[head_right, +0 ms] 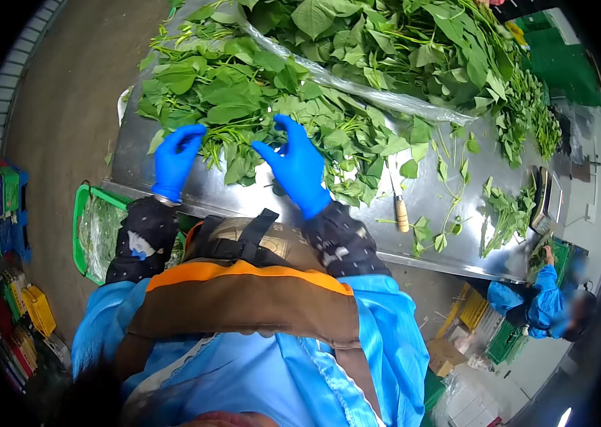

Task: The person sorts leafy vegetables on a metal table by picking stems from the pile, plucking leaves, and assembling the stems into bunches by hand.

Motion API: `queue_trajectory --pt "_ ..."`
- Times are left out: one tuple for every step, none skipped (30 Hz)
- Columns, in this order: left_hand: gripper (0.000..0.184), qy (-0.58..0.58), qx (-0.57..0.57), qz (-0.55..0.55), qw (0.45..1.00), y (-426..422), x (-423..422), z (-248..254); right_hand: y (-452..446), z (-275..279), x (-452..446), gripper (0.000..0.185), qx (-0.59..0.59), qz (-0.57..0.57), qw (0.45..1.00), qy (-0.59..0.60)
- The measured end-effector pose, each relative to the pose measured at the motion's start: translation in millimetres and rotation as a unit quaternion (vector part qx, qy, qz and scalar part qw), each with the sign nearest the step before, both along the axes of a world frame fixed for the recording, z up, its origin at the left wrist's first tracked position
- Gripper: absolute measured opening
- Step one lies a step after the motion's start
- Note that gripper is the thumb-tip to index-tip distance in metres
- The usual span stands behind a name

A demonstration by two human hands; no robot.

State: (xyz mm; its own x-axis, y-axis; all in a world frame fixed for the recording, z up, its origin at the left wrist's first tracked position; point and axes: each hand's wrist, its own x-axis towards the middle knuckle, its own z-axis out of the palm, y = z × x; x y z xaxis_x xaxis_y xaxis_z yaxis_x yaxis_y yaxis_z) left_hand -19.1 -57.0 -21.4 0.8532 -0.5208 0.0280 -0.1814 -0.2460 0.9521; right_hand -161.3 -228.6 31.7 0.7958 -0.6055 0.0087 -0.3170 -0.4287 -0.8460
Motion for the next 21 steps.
queue_trajectory --pt "0.027 -0.024 0.034 -0.009 0.999 -1 -3 -3 3 -19 12 0.058 -0.032 0.004 0.999 0.026" --pt "0.026 -0.147 0.075 -0.017 0.986 -4 -4 -1 5 -34 21 0.057 -0.086 0.043 0.991 0.089" --pt "0.026 -0.268 0.113 -0.024 0.957 -8 -4 1 5 -45 27 0.056 -0.141 0.080 0.975 0.149" --pt "0.028 -0.279 0.137 -0.029 0.950 -10 -3 1 7 -48 26 0.042 -0.140 0.101 0.972 0.159" --pt "0.028 -0.302 0.151 -0.042 0.940 -12 -2 6 7 -41 22 0.036 -0.093 0.098 0.986 0.094" --pt "0.028 -0.321 0.166 -0.053 0.931 -12 -4 13 4 -32 14 0.030 -0.044 0.098 0.994 0.032" --pt "0.028 -0.338 0.181 -0.064 0.921 -11 -7 16 -1 -20 7 0.024 0.005 0.099 0.995 -0.028" --pt "0.023 -0.392 0.157 -0.086 0.902 -9 -6 9 -8 -3 3 0.020 0.033 0.113 0.992 -0.047" --pt "0.021 -0.244 0.132 -0.112 0.954 -11 -9 4 -19 6 -1 0.024 0.026 0.127 0.988 -0.088" --pt "0.019 -0.092 0.101 -0.137 0.981 -15 -15 6 -29 12 -5 0.026 -0.005 0.093 0.990 -0.103" --pt "0.017 0.062 0.067 -0.161 0.983 -21 -20 9 -38 18 -8 0.028 -0.037 0.058 0.991 -0.119" --pt "0.016 0.252 -0.074 -0.139 0.955 -26 -27 15 -43 24 -11 0.030 -0.130 0.001 0.982 -0.136" --pt "0.016 0.279 -0.060 -0.122 0.951 -31 -32 26 -47 30 -15 0.032 -0.221 -0.055 0.962 -0.152" --pt "0.016 0.305 -0.046 -0.105 0.945 -35 -38 35 -47 36 -26 0.034 -0.166 -0.070 0.972 -0.149" --pt "0.015 0.332 -0.029 -0.089 0.938 -38 -44 38 -41 43 -33 0.024 -0.180 -0.092 0.970 -0.139" --pt "0.016 0.328 -0.026 -0.098 0.939 -41 -52 30 -36 32 -42 0.017 -0.122 -0.082 0.978 -0.149" --pt "0.018 0.323 -0.012 -0.090 0.942 -44 -62 22 -31 14 -51 0.011 -0.064 -0.074 0.982 -0.160" --pt "0.021 0.184 0.052 -0.115 0.975 -44 -71 6 -25 -1 -58 0.008 0.014 -0.089 0.988 -0.125" --pt "0.023 0.041 0.112 -0.136 0.984 -44 -77 5 -18 -7 -59 0.010 0.092 -0.103 0.986 -0.090" --pt "0.025 -0.015 0.186 -0.179 0.966 -40 -82 5 -14 -10 -59 0.018 0.190 -0.127 0.972 -0.060" --pt "0.022 -0.077 0.226 -0.221 0.946 -36 -84 6 -16 -10 -60 0.021 0.244 -0.118 0.963 -0.009"
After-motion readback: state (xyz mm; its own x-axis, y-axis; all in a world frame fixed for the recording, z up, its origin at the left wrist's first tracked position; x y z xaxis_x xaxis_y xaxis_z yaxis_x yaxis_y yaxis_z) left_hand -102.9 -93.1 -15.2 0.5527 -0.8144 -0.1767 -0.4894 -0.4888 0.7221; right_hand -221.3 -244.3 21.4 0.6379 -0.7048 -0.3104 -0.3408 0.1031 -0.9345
